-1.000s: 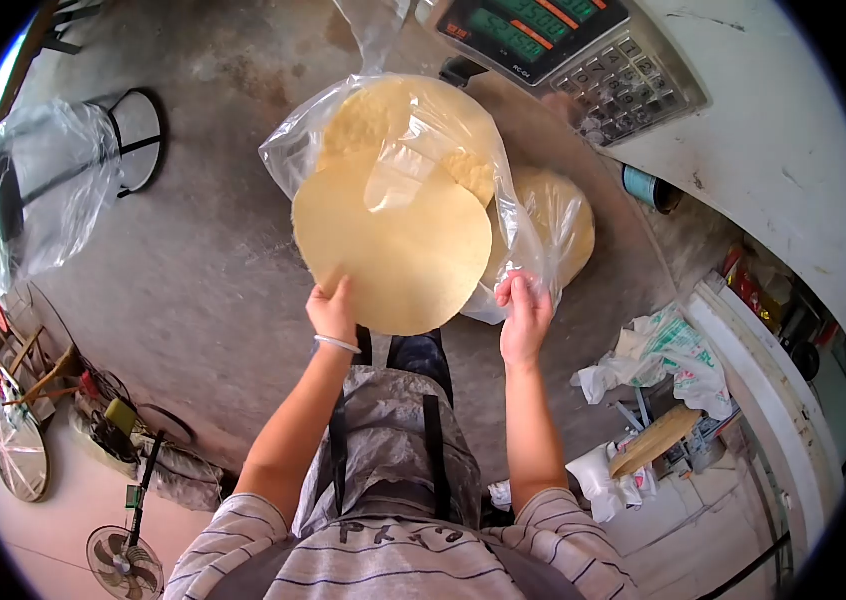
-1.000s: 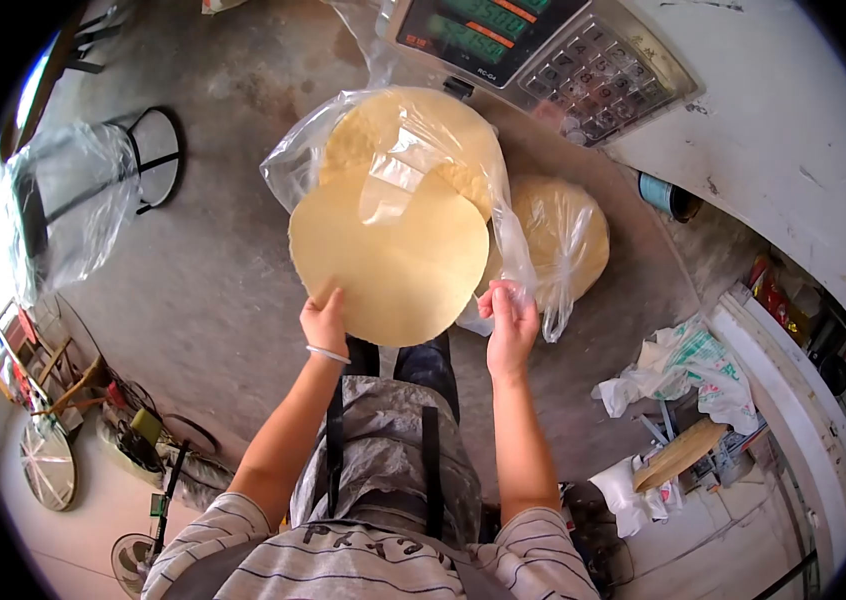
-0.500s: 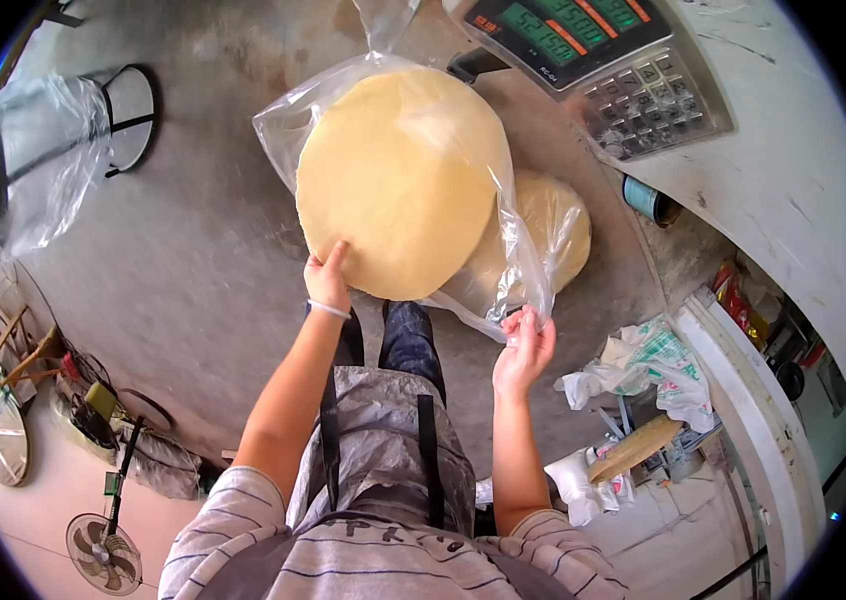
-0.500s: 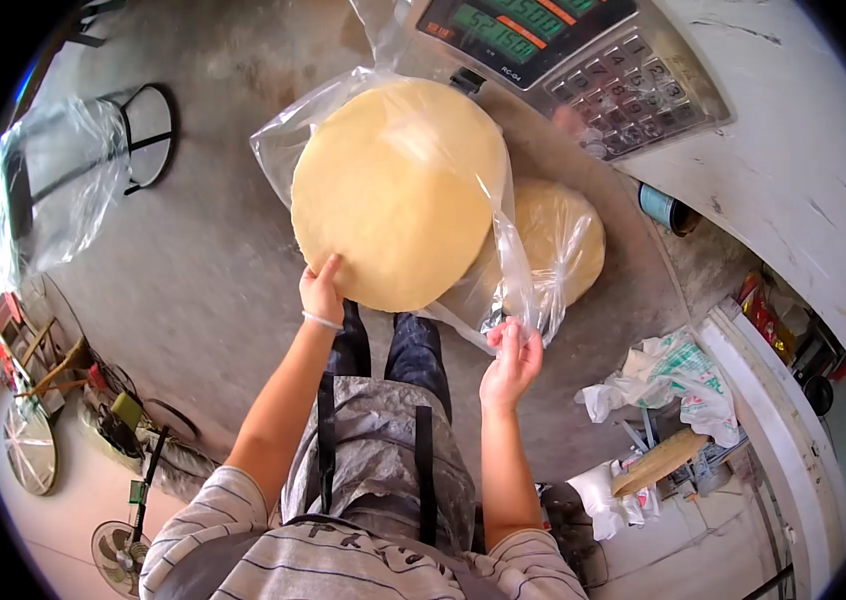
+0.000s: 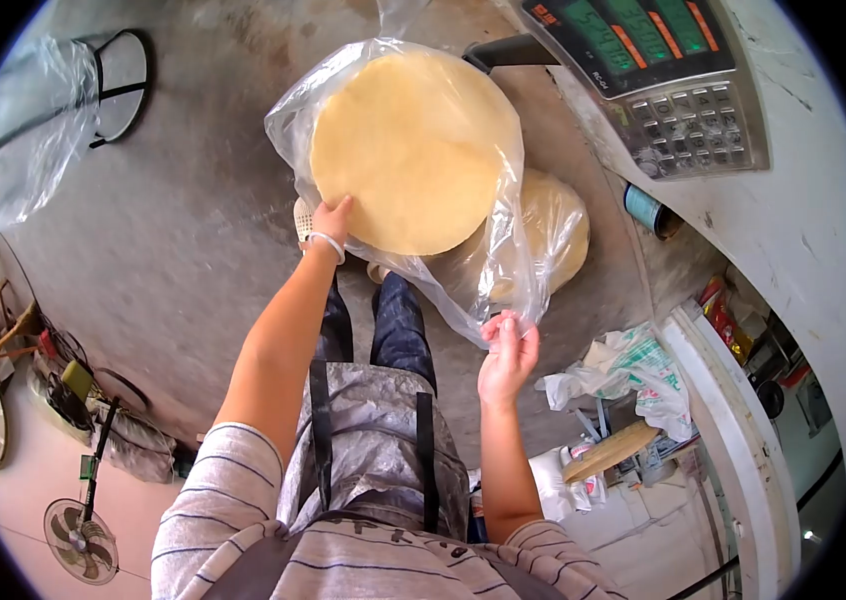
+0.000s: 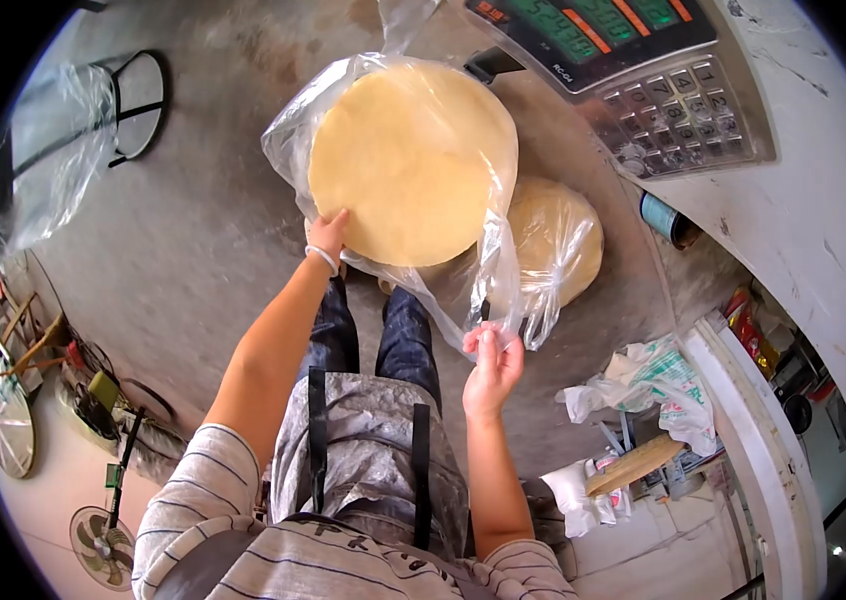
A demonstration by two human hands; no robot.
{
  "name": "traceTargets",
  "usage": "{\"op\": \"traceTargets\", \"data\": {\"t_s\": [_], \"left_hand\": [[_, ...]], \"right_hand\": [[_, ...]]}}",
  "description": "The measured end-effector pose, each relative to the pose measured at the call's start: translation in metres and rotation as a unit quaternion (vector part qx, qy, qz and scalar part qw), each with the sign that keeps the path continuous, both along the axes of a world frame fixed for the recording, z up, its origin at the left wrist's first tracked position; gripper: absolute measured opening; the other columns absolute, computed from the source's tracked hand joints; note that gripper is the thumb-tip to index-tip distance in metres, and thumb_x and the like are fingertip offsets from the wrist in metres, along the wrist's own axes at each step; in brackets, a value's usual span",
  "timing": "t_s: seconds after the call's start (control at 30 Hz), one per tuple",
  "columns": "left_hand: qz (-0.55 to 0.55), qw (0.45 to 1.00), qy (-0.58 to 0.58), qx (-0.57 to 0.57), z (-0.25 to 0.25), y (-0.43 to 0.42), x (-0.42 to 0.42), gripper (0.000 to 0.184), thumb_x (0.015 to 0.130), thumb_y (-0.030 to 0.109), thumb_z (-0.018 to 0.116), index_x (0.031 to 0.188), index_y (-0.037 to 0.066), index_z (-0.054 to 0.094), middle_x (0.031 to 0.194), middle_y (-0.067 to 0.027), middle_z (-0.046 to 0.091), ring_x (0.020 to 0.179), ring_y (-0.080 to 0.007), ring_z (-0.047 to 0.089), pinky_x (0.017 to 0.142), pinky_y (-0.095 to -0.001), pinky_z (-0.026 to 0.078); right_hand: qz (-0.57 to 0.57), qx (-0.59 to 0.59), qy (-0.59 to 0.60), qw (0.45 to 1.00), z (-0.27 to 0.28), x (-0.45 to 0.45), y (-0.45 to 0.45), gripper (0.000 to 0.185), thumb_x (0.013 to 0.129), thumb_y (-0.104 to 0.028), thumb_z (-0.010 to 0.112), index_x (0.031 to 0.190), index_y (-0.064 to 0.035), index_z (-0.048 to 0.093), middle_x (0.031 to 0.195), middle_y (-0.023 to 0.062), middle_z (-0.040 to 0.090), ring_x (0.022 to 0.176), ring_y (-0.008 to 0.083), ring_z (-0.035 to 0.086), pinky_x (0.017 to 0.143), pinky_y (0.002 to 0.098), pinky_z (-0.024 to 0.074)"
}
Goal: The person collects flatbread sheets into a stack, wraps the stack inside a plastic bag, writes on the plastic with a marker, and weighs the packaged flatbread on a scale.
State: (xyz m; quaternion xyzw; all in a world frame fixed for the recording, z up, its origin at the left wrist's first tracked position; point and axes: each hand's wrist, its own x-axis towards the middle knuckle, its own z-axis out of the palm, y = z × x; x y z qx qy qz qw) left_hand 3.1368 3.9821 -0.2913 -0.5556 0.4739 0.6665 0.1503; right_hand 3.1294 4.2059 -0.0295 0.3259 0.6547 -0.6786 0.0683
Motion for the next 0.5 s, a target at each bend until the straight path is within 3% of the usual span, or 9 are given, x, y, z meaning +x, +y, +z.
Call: {"op": "traceTargets", "data": {"t_s": [0.13,0.23,0.33,0.43,0.5], "left_hand": [[-0.113,0.992,-0.046,0.013,0.006,-0.011,-0.006,0.030,0.083,0.022,0.059,0.104,0.001,0.054,0.085,-0.0044,0.061,0.072,-0.0145,0.059,0.061,-0.0275,0.048],[0.015,0.992,0.119,0.029,0.015,-0.011,-0.013,0.031,0.083,0.026,0.059,0.102,0.001,0.054,0.084,-0.0035,0.061,0.072,-0.0134,0.059,0.059,-0.0271,0.048],[0.024,0.991,0.129,0.001,0.014,-0.012,-0.015,0.032,0.083,0.029,0.058,0.099,0.002,0.054,0.083,-0.0041,0.062,0.071,-0.0127,0.059,0.059,-0.0263,0.047],[-0.242,0.970,-0.002,-0.022,0.011,-0.018,-0.008,0.031,0.085,0.029,0.056,0.096,0.001,0.053,0.079,-0.0058,0.062,0.068,-0.0131,0.059,0.060,-0.0260,0.046],[-0.338,0.938,-0.071,-0.034,0.018,-0.018,-0.016,0.031,0.085,0.028,0.055,0.096,0.000,0.052,0.079,-0.0095,0.061,0.069,-0.0176,0.058,0.063,-0.0279,0.046]], "right_hand": [[0.029,-0.004,-0.028,0.999,0.003,0.006,-0.009,0.010,0.087,-0.008,0.049,0.093,-0.0011,0.050,0.073,0.0077,0.055,0.063,0.0116,0.048,0.060,0.0236,0.0402],[0.055,-0.015,-0.049,0.997,0.002,0.014,-0.014,0.010,0.087,-0.009,0.049,0.094,-0.0014,0.050,0.074,0.0071,0.056,0.064,0.0108,0.049,0.060,0.0235,0.0408],[0.054,-0.019,-0.058,0.997,-0.004,0.022,-0.020,0.011,0.087,-0.009,0.050,0.095,-0.0012,0.050,0.074,0.0070,0.056,0.064,0.0105,0.049,0.060,0.0234,0.0410],[0.059,-0.024,-0.053,0.997,-0.006,0.024,-0.025,0.012,0.087,-0.009,0.050,0.096,-0.0008,0.051,0.075,0.0070,0.056,0.065,0.0103,0.050,0.061,0.0234,0.0415],[0.065,-0.023,-0.055,0.996,-0.007,0.024,-0.026,0.013,0.087,-0.009,0.050,0.097,-0.0006,0.051,0.076,0.0069,0.056,0.065,0.0104,0.050,0.061,0.0235,0.0417]]}}
